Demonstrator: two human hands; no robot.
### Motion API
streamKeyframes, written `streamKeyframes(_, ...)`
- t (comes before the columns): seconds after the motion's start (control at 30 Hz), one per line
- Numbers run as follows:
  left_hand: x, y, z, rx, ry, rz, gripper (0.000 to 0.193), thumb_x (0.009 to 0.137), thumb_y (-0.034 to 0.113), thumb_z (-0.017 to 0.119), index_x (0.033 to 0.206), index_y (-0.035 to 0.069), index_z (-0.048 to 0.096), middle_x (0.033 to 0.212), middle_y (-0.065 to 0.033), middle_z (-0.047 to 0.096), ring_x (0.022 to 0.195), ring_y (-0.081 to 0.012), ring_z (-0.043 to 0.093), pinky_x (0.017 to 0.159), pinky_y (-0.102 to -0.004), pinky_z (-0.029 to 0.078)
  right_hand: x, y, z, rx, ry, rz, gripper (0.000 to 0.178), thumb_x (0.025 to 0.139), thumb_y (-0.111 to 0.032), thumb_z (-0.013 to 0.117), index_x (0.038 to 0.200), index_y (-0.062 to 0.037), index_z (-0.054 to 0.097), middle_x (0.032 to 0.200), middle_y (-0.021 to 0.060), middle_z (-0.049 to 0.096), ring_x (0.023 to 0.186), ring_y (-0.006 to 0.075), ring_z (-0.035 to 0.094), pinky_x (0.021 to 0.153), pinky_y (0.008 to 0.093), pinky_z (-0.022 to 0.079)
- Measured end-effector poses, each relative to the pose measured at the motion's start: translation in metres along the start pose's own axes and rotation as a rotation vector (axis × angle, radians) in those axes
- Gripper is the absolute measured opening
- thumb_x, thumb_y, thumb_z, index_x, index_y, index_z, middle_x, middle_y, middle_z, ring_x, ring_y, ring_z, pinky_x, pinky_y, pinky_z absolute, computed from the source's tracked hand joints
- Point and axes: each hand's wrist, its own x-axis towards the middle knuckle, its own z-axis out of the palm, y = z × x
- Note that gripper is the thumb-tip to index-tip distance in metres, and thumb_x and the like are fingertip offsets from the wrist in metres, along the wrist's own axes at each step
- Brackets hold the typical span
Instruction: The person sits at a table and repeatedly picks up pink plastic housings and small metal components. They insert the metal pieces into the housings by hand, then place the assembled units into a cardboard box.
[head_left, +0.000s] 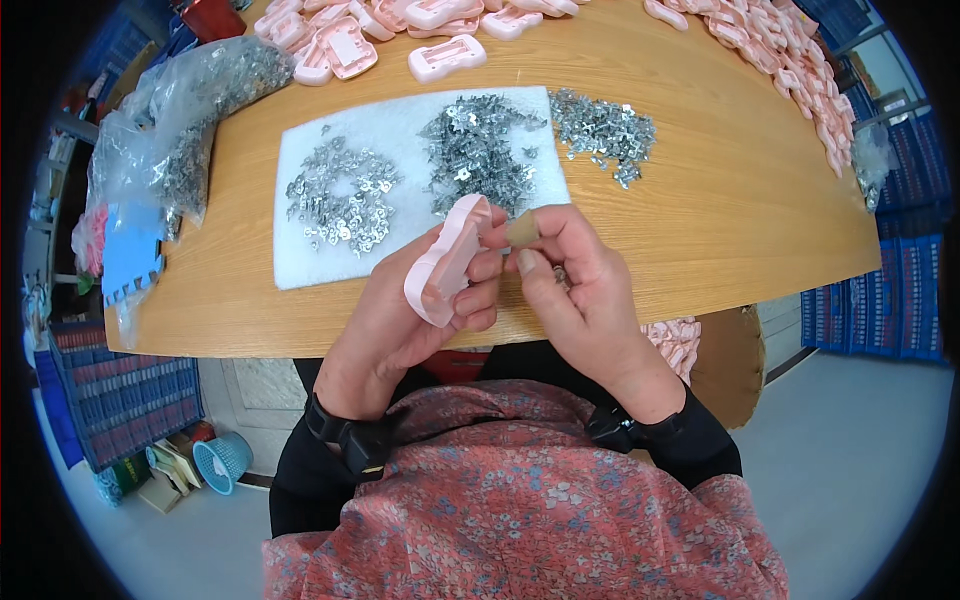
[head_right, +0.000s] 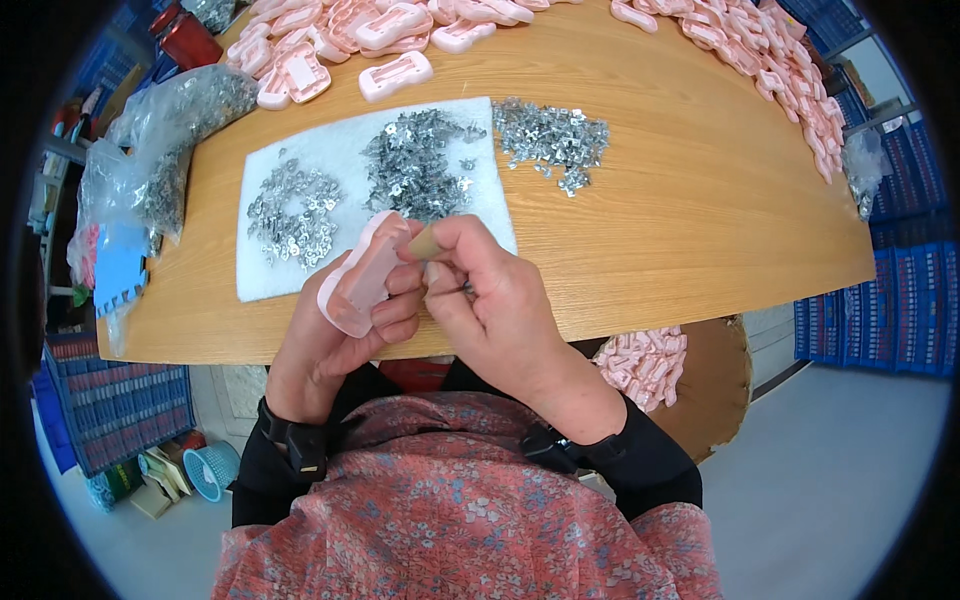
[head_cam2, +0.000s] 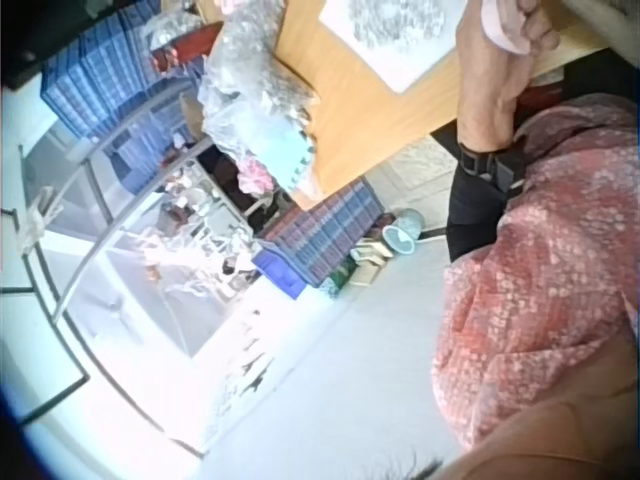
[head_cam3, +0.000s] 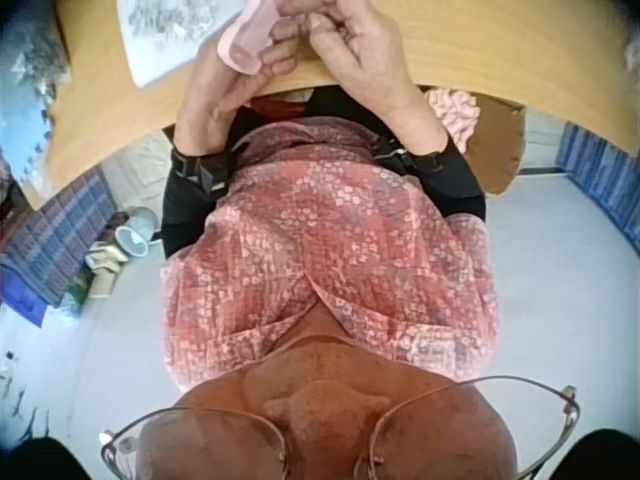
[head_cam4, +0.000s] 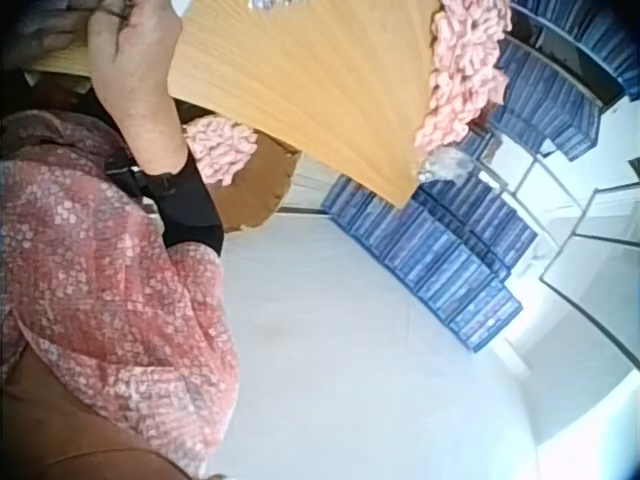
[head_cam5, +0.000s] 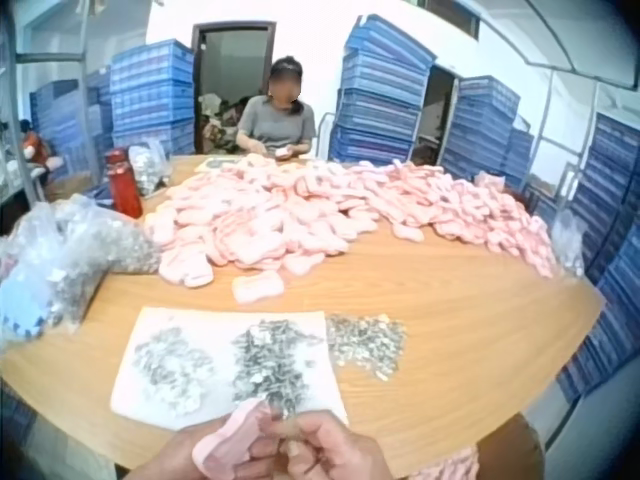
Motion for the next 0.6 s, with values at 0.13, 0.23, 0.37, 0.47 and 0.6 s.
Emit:
streamKeyframes(0.13, -0.001, -0.003, 0.013, 0.26, 0.18, 0.112, 0.038, 0.104, 0.031, 0.047, 0.129, 0.004, 0.05, 0.084, -0.0003, 0.051, 0.065, -0.0097, 0.044, 0.057, -0.0247, 0.035, -0.002, -0.005, -0.003, -0.407, -0.102, -0.356, 0.025, 0.079, 0.003, 0.066, 0.103, -0.0037, 0.059, 0.084, 0.0103, 0.062, 0.076, 0.0274, 0.063, 0.067, 0.035, 0.052)
streamKeyframes(0.23, 0.007, -0.009, -0.001, 0.267, 0.214, 0.224, 0.036, 0.104, 0.025, 0.046, 0.133, 0.004, 0.046, 0.091, -0.0034, 0.055, 0.07, -0.0115, 0.05, 0.062, -0.025, 0.042, -0.003, -0.01, -0.002, -0.403, -0.195, -0.399, 0.037, 0.073, -0.006, 0.078, 0.105, -0.0043, 0.058, 0.092, 0.0122, 0.064, 0.085, 0.0296, 0.065, 0.074, 0.0362, 0.054)
streamKeyframes(0.37, 0.012, -0.015, 0.019, 0.433, 0.172, 0.284, 0.038, 0.104, 0.02, 0.041, 0.14, 0.009, 0.04, 0.106, -0.0079, 0.061, 0.096, -0.0165, 0.064, 0.078, -0.0286, 0.053, -0.01, -0.006, -0.008, -0.291, 0.065, -0.171, 0.055, 0.072, -0.017, 0.086, 0.113, -0.0043, 0.053, 0.09, 0.0103, 0.064, 0.08, 0.0225, 0.066, 0.07, 0.0327, 0.053)
streamKeyframes(0.47, 0.013, -0.021, 0.014, 0.435, 0.157, 0.333, 0.038, 0.103, 0.019, 0.043, 0.14, 0.008, 0.04, 0.117, -0.0093, 0.059, 0.108, -0.0194, 0.062, 0.092, -0.0333, 0.052, -0.01, -0.012, -0.026, -0.245, 0.06, 0.019, 0.042, 0.082, -0.009, 0.077, 0.114, -0.0019, 0.052, 0.091, 0.0032, 0.065, 0.078, 0.0071, 0.059, 0.064, 0.0228, 0.046)
streamKeyframes(0.6, -0.003, -0.011, 0.002, 0.728, 0.024, 0.31, 0.037, 0.104, 0.021, 0.045, 0.138, 0.005, 0.043, 0.119, -0.0078, 0.059, 0.11, -0.0154, 0.059, 0.094, -0.0315, 0.05, -0.012, -0.016, -0.057, 0.005, 0.069, 0.242, 0.027, 0.086, -0.004, 0.067, 0.112, -0.002, 0.057, 0.094, -0.0005, 0.065, 0.08, 0.0038, 0.055, 0.068, 0.0202, 0.041)
